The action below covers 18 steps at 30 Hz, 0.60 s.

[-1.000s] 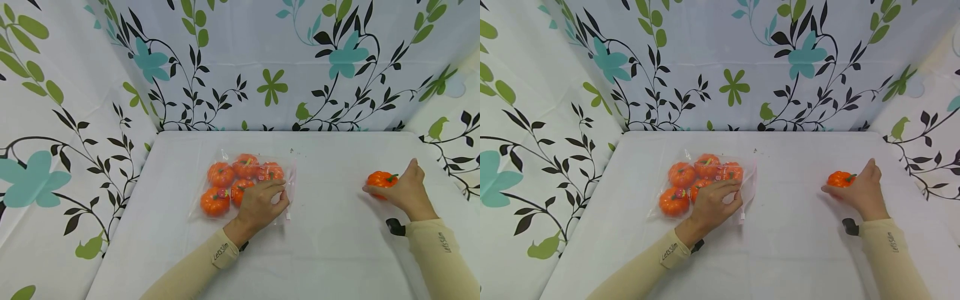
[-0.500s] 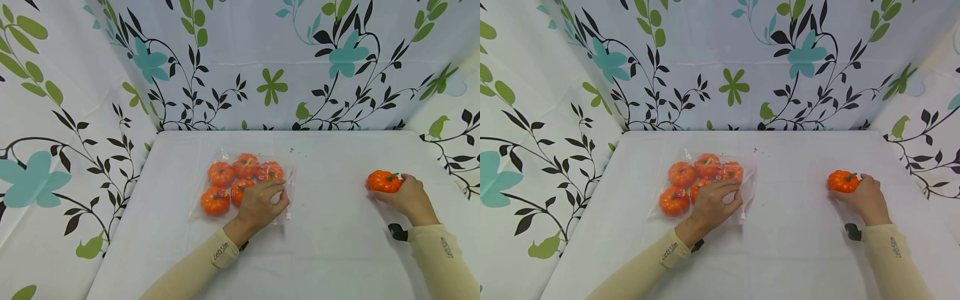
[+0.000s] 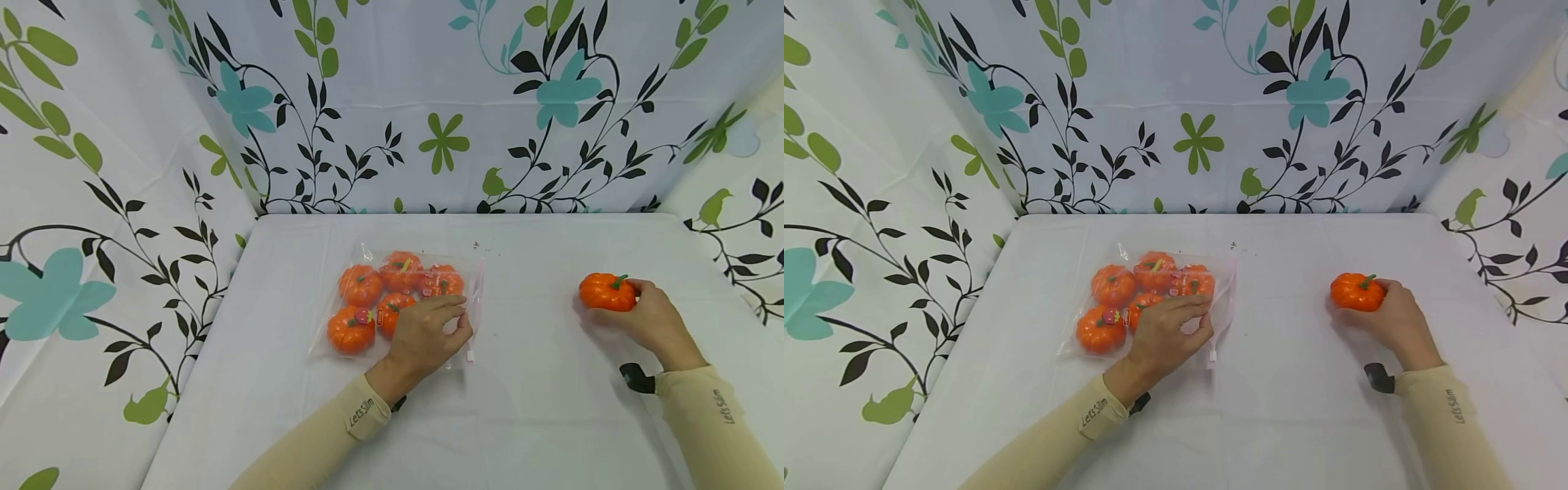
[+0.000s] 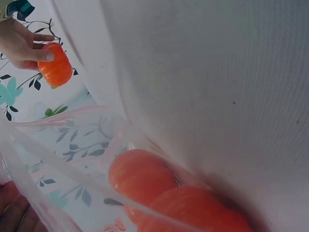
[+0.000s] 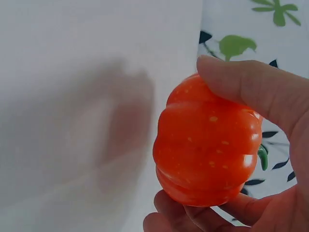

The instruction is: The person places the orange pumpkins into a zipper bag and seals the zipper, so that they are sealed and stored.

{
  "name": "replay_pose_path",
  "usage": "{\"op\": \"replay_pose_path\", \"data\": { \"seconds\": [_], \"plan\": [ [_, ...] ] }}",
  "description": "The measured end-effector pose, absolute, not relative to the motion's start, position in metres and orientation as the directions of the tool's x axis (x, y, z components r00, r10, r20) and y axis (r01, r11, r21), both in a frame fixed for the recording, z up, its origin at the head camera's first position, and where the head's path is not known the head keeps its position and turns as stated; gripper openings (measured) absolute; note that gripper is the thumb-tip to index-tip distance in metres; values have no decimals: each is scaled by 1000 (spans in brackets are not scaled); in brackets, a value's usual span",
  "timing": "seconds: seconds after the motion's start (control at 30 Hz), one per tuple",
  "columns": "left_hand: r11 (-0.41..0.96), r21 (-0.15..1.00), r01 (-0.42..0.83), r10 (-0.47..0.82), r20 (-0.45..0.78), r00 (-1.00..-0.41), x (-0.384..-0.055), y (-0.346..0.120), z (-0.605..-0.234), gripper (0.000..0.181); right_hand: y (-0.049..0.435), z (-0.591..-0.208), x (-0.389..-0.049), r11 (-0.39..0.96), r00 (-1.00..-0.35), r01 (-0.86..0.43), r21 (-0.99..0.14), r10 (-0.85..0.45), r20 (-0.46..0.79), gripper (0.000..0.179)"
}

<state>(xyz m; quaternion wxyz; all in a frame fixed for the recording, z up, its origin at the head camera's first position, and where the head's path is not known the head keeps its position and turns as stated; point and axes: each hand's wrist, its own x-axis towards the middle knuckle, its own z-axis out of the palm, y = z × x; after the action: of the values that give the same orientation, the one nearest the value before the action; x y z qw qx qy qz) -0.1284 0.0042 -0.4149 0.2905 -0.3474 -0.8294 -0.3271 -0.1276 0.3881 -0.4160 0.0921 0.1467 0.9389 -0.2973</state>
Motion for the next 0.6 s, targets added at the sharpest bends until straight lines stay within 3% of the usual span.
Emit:
{"op": "replay_pose_path", "data": {
  "seconds": [0.3,0.6],
  "plan": [
    [550,344,761,380,708,-595,-128,5,-416,11,334,-402,-128,759,-968,175,-627,15,-251,106],
    [547,314,776,390,725,-568,-128,4,-415,11,274,-398,-122,650,-974,59,-758,-130,-187,90]
  ]
}}
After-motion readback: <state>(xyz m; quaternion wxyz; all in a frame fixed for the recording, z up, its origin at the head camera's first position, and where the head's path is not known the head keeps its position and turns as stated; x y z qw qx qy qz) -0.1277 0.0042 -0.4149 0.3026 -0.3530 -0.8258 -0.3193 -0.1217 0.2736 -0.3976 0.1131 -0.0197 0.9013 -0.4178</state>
